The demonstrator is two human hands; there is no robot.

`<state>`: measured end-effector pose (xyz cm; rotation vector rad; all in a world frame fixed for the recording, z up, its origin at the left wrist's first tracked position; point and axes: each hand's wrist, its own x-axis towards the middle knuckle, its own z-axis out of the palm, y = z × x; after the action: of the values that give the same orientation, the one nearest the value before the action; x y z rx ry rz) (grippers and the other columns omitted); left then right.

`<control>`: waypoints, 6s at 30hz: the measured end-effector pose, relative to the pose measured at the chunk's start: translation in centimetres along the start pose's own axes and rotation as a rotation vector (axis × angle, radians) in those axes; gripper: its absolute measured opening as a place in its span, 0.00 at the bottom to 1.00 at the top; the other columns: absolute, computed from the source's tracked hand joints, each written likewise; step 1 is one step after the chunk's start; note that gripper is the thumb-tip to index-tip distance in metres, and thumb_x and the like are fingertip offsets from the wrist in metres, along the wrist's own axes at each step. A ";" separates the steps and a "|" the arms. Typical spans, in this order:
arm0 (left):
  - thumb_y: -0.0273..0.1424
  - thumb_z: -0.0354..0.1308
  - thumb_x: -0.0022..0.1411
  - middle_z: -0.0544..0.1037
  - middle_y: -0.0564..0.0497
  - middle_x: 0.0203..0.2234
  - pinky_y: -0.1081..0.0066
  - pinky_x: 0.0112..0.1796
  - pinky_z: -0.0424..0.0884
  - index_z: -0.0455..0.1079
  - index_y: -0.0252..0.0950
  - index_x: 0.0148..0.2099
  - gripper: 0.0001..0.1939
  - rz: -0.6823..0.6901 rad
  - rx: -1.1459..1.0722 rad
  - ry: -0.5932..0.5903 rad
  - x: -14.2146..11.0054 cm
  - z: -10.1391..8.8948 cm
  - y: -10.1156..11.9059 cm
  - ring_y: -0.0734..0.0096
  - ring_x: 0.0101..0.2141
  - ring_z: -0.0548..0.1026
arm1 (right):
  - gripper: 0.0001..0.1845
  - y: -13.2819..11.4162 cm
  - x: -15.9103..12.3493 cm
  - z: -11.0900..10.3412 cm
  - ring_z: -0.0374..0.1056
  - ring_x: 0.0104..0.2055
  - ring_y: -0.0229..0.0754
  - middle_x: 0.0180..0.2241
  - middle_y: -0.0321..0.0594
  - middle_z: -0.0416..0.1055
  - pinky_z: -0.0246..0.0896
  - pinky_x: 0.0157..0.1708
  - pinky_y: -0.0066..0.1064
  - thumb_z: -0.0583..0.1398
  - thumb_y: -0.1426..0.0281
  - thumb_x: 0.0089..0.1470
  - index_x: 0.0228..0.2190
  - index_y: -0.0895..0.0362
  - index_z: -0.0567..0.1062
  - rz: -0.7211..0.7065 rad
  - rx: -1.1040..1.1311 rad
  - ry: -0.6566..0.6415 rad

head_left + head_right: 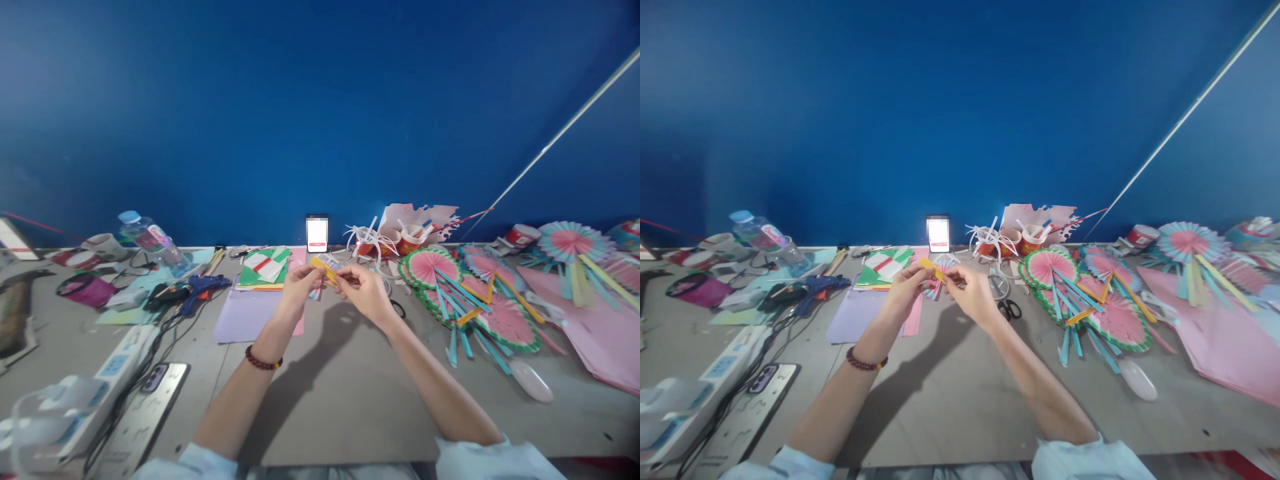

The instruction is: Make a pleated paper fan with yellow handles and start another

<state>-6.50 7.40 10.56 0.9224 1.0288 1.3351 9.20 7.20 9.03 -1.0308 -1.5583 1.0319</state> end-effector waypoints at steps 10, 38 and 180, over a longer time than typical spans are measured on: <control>0.36 0.67 0.45 0.75 0.52 0.22 0.76 0.28 0.69 0.75 0.33 0.26 0.11 0.066 -0.013 0.081 0.0 -0.1 -0.4 0.76 0.24 0.72 | 0.13 -0.2 -0.6 0.9 0.71 0.28 0.43 0.25 0.40 0.74 0.68 0.33 0.35 0.55 0.64 0.58 0.38 0.51 0.79 -0.246 -0.333 0.111; 0.37 0.68 0.43 0.71 0.54 0.20 0.78 0.27 0.69 0.71 0.32 0.24 0.14 0.039 -0.154 0.118 0.2 -0.1 -0.2 0.78 0.23 0.71 | 0.24 2.2 -0.5 1.3 0.74 0.43 0.45 0.44 0.42 0.77 0.68 0.44 0.33 0.52 0.79 0.55 0.50 0.52 0.74 -0.443 -0.690 0.089; 0.40 0.70 0.41 0.75 0.51 0.18 0.72 0.24 0.65 0.76 0.36 0.22 0.12 0.183 0.079 0.042 -0.5 1.0 -0.4 0.72 0.22 0.69 | 0.17 -0.4 0.5 0.4 0.67 0.27 0.36 0.23 0.34 0.72 0.65 0.35 0.32 0.69 0.56 0.40 0.24 0.58 0.77 0.358 0.432 -0.195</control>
<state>-5.43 6.89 10.52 1.0726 1.0560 1.4793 8.67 7.46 9.50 -0.9396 -1.2383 1.6746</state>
